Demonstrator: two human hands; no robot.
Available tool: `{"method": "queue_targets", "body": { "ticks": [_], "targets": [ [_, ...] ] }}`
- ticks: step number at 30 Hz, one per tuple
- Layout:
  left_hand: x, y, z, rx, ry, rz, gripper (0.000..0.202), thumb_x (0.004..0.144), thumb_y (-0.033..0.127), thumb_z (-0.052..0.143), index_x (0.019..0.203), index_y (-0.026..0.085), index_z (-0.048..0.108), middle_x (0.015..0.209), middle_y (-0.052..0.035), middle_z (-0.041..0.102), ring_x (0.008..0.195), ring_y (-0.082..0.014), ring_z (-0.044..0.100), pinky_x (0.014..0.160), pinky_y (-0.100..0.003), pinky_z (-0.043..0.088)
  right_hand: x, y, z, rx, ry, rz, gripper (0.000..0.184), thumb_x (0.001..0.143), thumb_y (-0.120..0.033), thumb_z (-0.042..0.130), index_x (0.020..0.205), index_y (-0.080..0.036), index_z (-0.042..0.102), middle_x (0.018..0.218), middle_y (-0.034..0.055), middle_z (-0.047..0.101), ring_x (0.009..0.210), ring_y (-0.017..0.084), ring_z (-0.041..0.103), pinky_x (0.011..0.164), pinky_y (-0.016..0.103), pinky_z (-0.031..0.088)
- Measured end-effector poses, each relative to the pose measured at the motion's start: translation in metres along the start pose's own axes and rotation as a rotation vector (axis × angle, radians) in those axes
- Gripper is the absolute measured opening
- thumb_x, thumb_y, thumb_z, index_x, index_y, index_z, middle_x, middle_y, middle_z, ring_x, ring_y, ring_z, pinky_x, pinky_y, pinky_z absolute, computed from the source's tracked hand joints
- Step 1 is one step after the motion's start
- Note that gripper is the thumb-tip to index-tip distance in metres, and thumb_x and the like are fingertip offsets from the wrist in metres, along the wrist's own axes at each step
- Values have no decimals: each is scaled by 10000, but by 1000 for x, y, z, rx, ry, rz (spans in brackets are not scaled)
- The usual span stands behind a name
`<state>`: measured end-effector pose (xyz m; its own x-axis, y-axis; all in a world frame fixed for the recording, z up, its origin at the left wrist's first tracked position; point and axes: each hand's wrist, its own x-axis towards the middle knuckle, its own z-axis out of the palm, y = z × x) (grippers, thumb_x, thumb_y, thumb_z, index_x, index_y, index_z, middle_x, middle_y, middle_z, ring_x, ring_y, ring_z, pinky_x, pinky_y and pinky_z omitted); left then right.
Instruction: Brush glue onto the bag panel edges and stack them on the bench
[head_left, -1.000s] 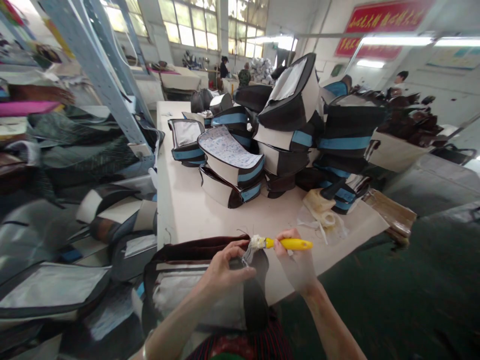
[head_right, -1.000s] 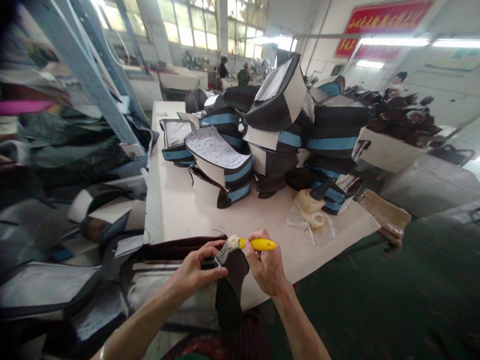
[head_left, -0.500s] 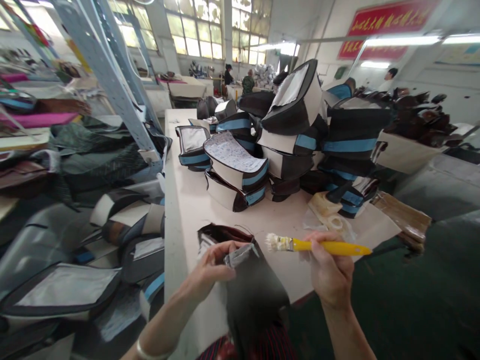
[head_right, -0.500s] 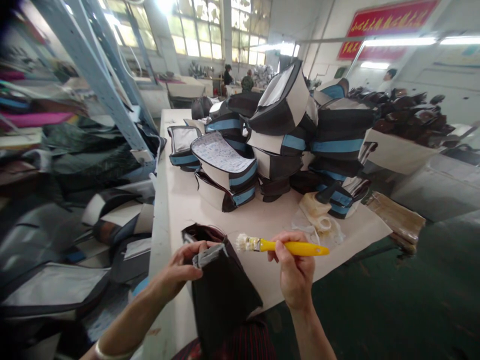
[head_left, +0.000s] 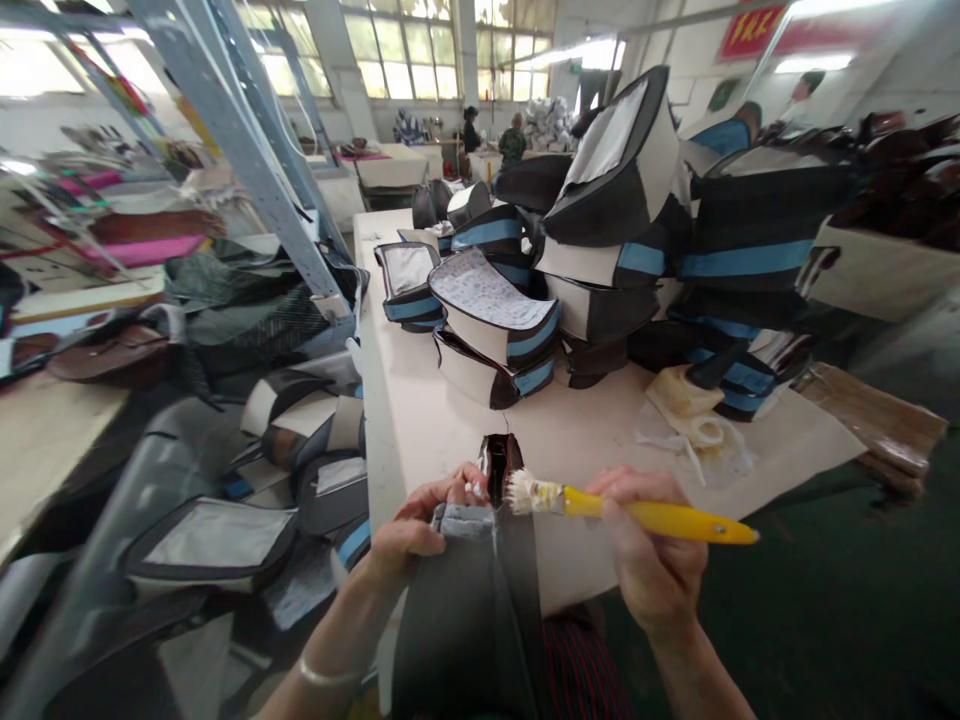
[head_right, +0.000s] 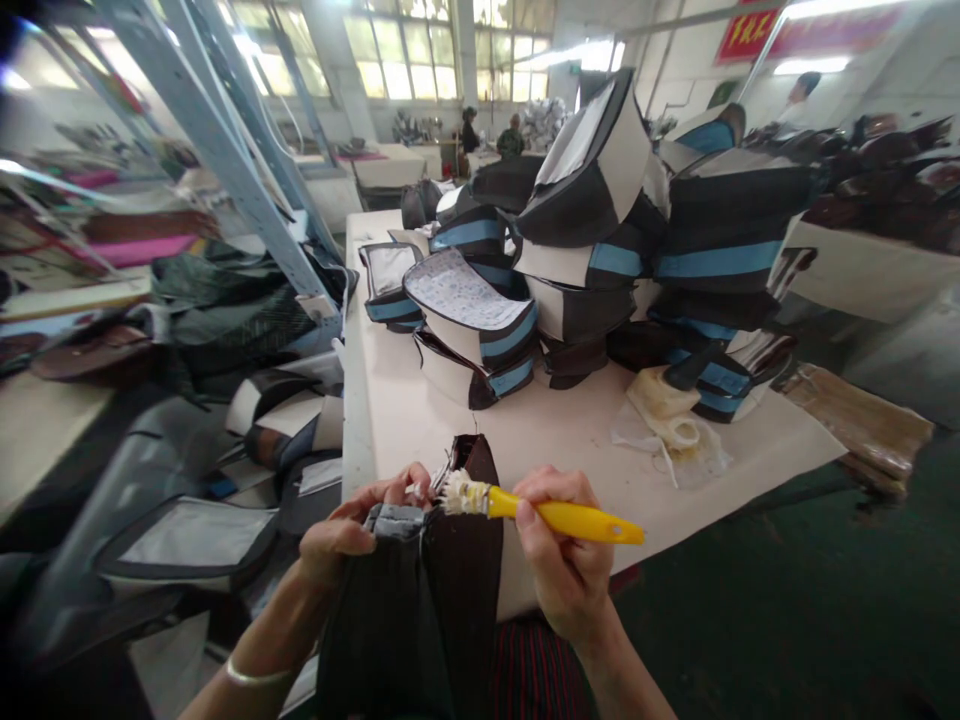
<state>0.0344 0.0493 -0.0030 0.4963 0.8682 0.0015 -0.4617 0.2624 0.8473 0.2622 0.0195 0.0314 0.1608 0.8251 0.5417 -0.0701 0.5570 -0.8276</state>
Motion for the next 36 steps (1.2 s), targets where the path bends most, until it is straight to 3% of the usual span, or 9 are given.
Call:
{"method": "queue_targets", "body": {
  "ticks": [6,9,16,20,24,28,31,33,36],
  "targets": [
    [-10,2,-21,261,-159,44,238,540,326,684,624,180,516,741,-56,589,828,-256,514,998,-439,278,-9,-3,7,170,-84,55,115,921,-136,511,884,-221,578,747,-1,507,694,173,519,626,323,421],
    [-13,3,-22,164,-147,7,246,533,333,690,639,184,526,755,-59,593,871,-268,505,917,-406,329,-13,0,12,130,-187,58,130,928,-124,496,918,-225,577,796,7,509,732,180,526,640,335,423],
    [-19,2,-18,1,-67,-15,222,464,259,666,633,169,552,812,-88,639,930,-282,516,858,-383,375,-17,12,20,38,-199,33,126,932,-115,497,920,-225,557,816,3,507,754,171,530,674,345,428],
    [-29,16,-37,-95,-3,-23,199,460,250,640,608,171,534,766,-94,649,854,-277,552,827,-398,417,-16,21,24,-48,-30,57,97,933,-142,529,913,-234,552,836,-4,526,766,156,519,682,316,424],
    [-40,62,-74,67,16,-239,261,553,360,684,686,169,565,816,-84,650,760,-246,567,732,-353,442,-8,23,15,-18,75,110,69,928,-185,562,869,-221,562,798,-20,529,661,120,519,616,272,431],
    [-36,97,-97,605,-49,-561,430,787,546,577,989,174,654,939,-81,681,895,-268,589,818,-346,433,-5,29,5,73,227,212,63,914,-223,605,869,-214,562,740,-37,549,563,94,505,522,228,410],
    [-22,78,-101,952,42,-536,460,722,552,675,1019,202,663,967,-46,684,905,-251,595,793,-306,428,-9,35,4,125,274,289,91,901,-255,636,883,-213,557,675,-52,545,523,85,488,491,206,388],
    [-11,49,-101,1113,150,-450,427,677,552,706,891,186,657,832,-27,656,783,-226,581,689,-287,409,-13,40,3,128,277,317,117,894,-275,648,872,-209,553,632,-58,529,516,85,483,485,196,377],
    [6,7,-92,1223,198,-402,398,777,562,581,685,174,586,594,21,503,589,-162,471,554,-270,318,-17,46,-5,93,293,344,144,890,-292,648,849,-201,545,574,-65,503,488,85,457,468,193,352]
  ]
}}
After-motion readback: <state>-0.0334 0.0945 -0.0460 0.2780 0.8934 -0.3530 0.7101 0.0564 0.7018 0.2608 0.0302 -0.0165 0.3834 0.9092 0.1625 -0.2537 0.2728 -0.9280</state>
